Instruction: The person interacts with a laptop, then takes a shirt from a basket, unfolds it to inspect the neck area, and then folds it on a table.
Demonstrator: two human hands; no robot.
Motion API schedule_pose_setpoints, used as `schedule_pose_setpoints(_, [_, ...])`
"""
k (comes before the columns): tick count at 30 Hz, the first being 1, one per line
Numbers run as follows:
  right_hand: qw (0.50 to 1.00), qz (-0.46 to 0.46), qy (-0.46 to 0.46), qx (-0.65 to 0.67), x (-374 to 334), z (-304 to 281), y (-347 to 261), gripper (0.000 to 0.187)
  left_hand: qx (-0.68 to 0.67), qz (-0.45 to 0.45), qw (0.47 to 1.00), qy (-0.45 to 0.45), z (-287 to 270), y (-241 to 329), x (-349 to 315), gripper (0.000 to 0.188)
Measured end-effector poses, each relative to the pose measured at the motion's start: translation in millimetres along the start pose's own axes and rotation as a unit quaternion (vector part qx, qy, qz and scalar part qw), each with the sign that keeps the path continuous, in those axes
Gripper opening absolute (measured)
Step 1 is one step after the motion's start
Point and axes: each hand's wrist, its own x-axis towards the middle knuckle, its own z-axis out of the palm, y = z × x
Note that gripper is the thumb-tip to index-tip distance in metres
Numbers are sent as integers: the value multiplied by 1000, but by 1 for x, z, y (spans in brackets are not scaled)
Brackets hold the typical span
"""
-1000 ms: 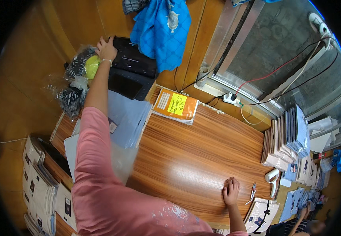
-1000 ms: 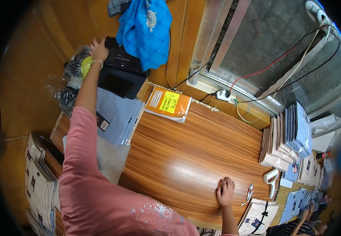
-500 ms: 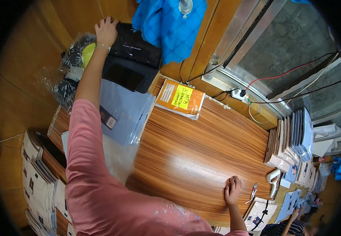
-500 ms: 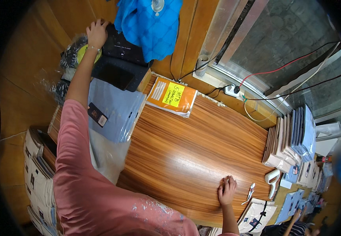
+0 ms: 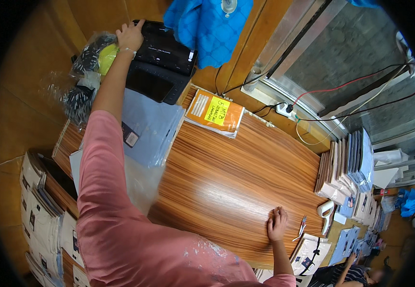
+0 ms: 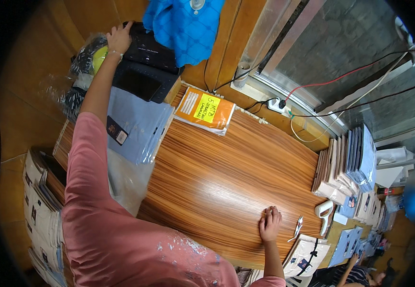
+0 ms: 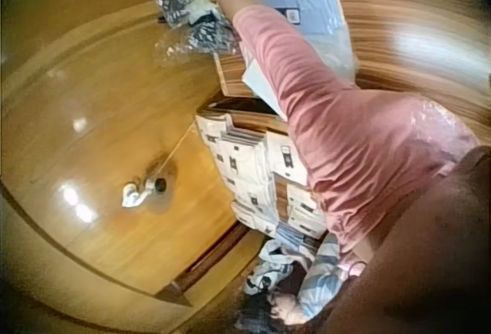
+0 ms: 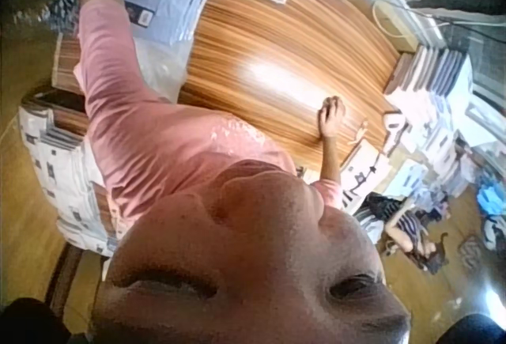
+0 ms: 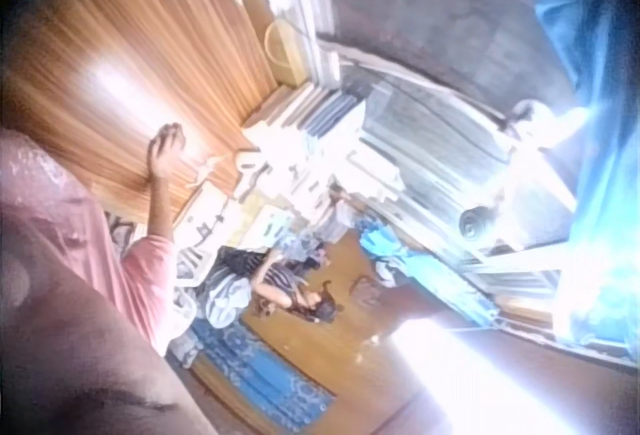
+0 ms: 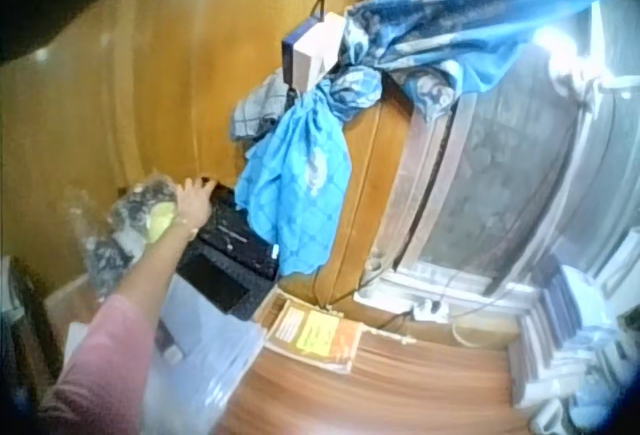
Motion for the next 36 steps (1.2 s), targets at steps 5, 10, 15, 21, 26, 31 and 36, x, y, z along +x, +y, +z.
schedule_pose_setpoints(5, [1000, -7, 1, -2, -1, -1, 0, 41, -13, -6, 999, -46, -1, -1, 3, 60])
schedule_pose_setpoints(10, [1000, -7, 4, 2, 0, -3, -1, 39, -25, -19, 996, -83, -8, 2, 3, 59])
schedule_pose_setpoints(15, [1000, -6, 12, 2, 0, -1, -1, 39, -39, -47, 989, -134, -14, 6, 6, 55])
schedule_pose_setpoints(21, [1000, -2, 15, 7, 0, -2, -1, 40, -42, -53, 990, -121, -10, 6, 5, 55])
schedule_pose_setpoints(26, [1000, -3, 19, 16, 0, -5, -4, 40, -28, 2, 999, -46, -6, 1, 1, 52])
schedule_pose_setpoints(31, [999, -4, 29, 14, -4, 1, -2, 38, -33, 3, 993, -115, -20, 5, 9, 51])
schedule_pose_setpoints(36, [999, 9, 33, 15, -1, -5, -9, 38, -169, -19, 985, -41, -29, 8, 2, 56])
